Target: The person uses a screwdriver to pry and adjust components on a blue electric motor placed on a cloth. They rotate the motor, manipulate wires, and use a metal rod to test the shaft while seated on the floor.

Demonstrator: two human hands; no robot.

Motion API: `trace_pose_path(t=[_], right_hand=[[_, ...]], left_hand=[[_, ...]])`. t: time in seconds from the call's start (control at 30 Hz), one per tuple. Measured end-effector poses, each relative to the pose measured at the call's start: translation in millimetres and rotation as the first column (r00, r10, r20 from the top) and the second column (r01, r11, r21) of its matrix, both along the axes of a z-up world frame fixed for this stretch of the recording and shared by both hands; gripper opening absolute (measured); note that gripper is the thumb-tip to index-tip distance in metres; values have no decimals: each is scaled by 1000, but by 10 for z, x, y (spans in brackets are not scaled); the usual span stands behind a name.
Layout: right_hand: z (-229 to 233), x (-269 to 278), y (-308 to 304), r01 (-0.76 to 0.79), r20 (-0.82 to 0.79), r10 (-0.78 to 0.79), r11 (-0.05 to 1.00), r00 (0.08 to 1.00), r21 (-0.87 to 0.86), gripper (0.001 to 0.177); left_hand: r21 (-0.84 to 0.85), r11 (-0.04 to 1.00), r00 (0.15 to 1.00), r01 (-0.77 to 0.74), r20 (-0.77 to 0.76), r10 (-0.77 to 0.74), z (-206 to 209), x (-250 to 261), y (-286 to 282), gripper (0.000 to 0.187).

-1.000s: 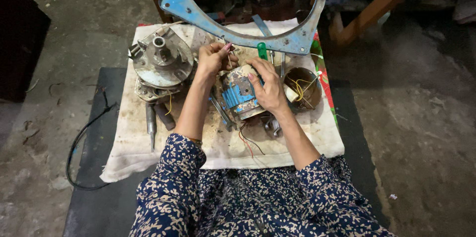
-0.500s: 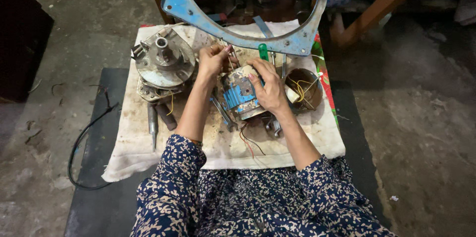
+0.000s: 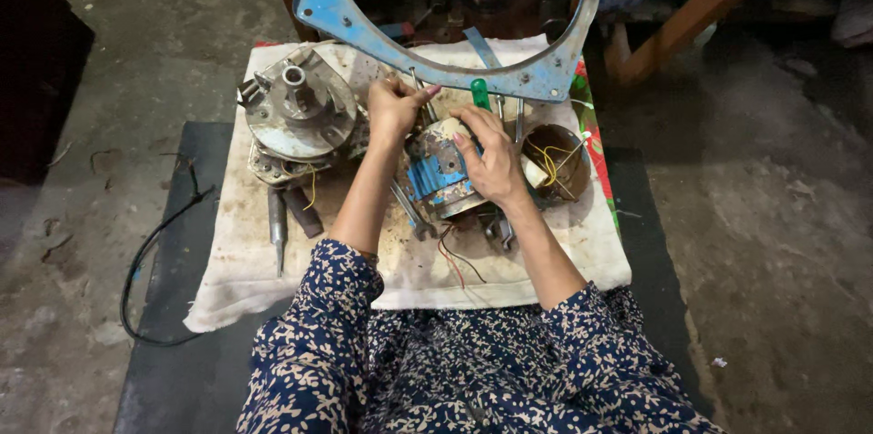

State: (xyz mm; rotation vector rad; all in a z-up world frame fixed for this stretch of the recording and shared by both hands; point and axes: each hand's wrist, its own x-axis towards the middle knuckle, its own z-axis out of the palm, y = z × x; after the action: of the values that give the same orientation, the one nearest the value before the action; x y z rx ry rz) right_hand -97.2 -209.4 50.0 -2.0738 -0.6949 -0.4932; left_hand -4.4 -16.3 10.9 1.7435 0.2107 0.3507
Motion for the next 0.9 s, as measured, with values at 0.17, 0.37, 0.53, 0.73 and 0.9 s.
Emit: trace_pose_path(t=[0.17, 0.37, 0.53, 0.73, 0.9], right_hand=[[-16, 71, 18, -11, 1, 11, 999, 1000, -32, 35], [-40, 111, 100, -44, -17, 44, 999, 999, -8, 35], [-91, 197, 113, -92, -9, 92, 995, 996, -24, 36], [-121, 222, 138, -84, -76, 84, 996, 994, 5, 32], [-125, 230, 102, -78, -65, 78, 997, 995, 2, 32]], left_hand=[[294, 942, 987, -161, 63, 149, -49, 37, 39, 41], [-23, 996, 997, -81, 4, 81, -343, 162, 175, 25], [-123, 992, 999, -26, -27, 23, -529, 170, 162, 27], [-90, 993, 997, -74, -6, 74, -478, 91, 163, 27], [5, 992, 991, -126, -41, 126, -449, 105, 176, 37]])
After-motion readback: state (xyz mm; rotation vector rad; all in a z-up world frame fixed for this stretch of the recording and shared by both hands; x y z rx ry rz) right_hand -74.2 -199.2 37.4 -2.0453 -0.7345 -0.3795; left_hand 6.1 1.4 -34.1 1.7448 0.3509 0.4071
